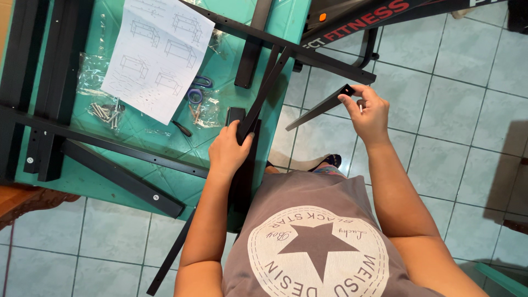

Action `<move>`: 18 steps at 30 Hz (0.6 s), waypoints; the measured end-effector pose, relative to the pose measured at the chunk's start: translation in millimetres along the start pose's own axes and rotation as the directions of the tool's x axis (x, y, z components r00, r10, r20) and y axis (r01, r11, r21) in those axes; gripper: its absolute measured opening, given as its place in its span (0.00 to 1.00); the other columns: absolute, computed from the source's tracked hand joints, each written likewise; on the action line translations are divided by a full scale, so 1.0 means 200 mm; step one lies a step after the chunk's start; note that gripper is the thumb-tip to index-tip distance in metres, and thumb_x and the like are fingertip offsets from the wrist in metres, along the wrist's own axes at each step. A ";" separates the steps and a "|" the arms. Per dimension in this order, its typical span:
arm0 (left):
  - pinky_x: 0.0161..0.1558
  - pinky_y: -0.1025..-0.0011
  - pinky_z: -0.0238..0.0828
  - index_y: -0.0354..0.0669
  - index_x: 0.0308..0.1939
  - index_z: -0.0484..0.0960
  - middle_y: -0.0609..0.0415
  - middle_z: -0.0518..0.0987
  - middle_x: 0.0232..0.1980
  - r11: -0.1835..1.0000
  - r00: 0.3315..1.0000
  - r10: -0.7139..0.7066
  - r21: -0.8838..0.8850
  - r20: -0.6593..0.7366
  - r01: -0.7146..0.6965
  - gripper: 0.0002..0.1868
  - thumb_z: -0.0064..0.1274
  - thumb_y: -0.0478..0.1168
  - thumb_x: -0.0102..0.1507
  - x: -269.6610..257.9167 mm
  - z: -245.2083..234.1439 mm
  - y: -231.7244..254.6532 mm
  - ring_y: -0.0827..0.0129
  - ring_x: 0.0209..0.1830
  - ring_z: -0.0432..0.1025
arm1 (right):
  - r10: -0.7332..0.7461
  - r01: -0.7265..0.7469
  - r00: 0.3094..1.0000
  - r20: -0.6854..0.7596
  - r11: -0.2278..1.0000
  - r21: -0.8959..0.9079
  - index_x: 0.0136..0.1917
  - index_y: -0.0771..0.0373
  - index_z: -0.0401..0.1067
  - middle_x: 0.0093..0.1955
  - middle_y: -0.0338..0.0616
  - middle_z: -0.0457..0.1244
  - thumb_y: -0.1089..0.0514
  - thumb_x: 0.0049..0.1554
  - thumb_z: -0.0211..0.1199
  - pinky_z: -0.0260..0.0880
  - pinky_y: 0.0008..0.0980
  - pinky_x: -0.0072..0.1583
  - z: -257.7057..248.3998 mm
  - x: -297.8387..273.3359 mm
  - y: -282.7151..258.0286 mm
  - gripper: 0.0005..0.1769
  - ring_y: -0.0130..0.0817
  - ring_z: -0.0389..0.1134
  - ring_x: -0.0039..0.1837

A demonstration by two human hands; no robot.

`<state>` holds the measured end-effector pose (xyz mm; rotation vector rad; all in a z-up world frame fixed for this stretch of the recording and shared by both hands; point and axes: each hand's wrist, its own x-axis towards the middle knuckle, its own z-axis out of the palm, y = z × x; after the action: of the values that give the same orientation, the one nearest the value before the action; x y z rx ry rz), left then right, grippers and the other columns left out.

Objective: The person assembles a metal frame by consulting an instruction sheet, then aligns and joins metal bars with a small black connector. They insert and tighten a bolt to secure the joint, repeating the process on another bar. The assembly progresses with multiple bars connected and bolted together.

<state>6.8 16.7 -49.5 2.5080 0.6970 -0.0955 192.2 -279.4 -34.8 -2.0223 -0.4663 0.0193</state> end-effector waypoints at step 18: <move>0.64 0.53 0.63 0.42 0.66 0.73 0.43 0.71 0.65 0.885 0.837 0.435 -0.011 -0.332 -0.465 0.31 0.64 0.41 0.59 0.06 -0.04 0.35 0.48 0.66 0.66 | -0.145 0.165 0.983 0.112 0.965 -0.202 0.59 0.65 0.76 0.37 0.43 0.65 0.54 0.60 0.74 0.58 0.28 0.36 -0.09 -0.11 -0.07 0.19 0.29 0.56 0.31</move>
<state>52.0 -24.6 -11.9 2.5514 0.1983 0.5158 171.5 -295.7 -18.8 -2.1934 -0.7134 -0.0302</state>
